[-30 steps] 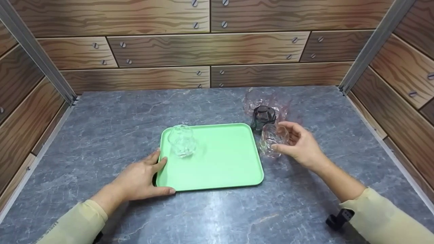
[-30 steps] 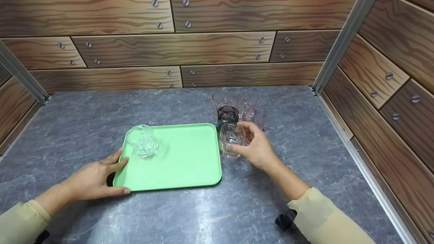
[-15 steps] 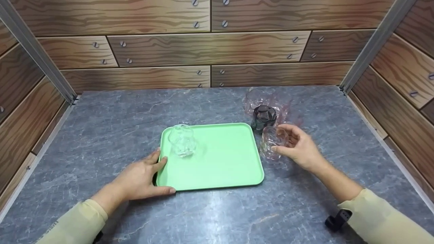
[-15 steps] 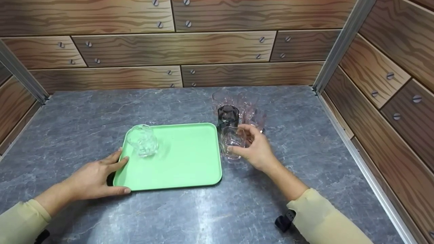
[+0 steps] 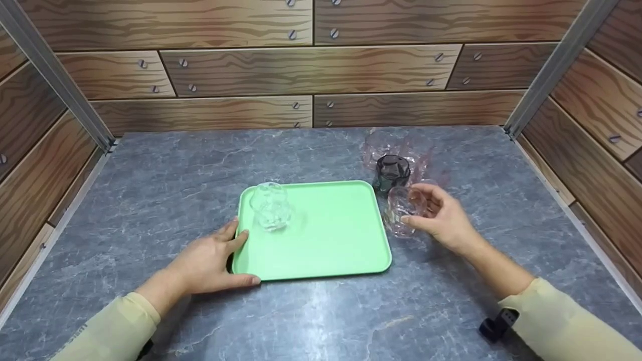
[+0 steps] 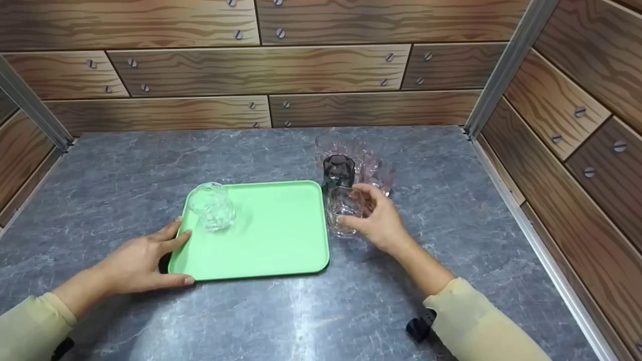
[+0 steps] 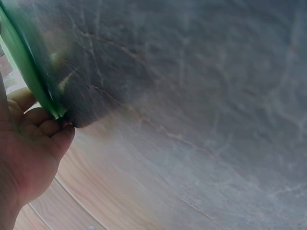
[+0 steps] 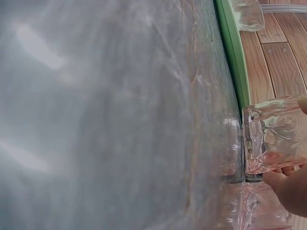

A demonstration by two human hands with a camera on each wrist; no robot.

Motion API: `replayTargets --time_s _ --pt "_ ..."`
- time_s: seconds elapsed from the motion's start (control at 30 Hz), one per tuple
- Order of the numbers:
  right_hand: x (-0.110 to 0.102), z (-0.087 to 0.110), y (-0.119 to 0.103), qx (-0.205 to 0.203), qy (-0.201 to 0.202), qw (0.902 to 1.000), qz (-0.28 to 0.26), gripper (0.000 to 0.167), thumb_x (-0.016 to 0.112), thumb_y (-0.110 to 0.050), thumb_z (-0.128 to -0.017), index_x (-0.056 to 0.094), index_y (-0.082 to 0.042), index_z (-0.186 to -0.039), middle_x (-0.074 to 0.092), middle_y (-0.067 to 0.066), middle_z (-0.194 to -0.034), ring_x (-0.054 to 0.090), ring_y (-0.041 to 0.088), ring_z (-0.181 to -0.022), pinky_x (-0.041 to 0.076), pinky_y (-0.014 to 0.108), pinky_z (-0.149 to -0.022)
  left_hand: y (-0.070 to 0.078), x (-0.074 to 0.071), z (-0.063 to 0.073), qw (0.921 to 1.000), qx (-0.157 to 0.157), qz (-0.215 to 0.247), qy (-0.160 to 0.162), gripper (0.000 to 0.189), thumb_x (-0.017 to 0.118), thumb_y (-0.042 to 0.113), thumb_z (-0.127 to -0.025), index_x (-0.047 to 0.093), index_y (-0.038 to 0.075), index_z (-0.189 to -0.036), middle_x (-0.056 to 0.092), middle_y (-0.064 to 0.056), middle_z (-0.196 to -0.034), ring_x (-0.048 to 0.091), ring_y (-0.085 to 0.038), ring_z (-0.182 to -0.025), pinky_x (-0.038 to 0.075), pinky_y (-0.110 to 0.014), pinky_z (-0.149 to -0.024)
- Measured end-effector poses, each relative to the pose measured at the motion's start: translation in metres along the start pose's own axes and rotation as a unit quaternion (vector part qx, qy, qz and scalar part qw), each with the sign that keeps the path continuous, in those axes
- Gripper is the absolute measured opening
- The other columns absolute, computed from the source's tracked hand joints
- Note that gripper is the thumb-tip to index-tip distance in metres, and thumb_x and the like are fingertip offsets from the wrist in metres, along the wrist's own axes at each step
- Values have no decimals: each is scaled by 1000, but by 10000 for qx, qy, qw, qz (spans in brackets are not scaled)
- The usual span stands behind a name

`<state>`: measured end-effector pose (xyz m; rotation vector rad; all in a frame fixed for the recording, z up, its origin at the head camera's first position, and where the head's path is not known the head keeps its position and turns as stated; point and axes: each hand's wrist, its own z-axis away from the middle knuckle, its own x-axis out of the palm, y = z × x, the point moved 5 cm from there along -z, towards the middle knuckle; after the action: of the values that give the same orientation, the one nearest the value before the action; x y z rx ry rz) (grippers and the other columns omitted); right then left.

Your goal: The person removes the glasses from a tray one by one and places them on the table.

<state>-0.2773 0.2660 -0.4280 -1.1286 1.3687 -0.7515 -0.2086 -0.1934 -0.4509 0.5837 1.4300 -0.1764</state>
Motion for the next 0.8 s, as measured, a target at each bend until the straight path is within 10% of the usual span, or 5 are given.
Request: replayTargets --time_s 0.8 --pt "1 -3 5 149 -94 9998 54 74 87 -1 -84 50 6 -148 60 24 -142 56 35 -135 46 18 -108 -1 0 -1 10000 7 -40 -11 118 58 90 -84 49 -3 -156 31 -37 -163 43 -53 -145 46 -63 -110"
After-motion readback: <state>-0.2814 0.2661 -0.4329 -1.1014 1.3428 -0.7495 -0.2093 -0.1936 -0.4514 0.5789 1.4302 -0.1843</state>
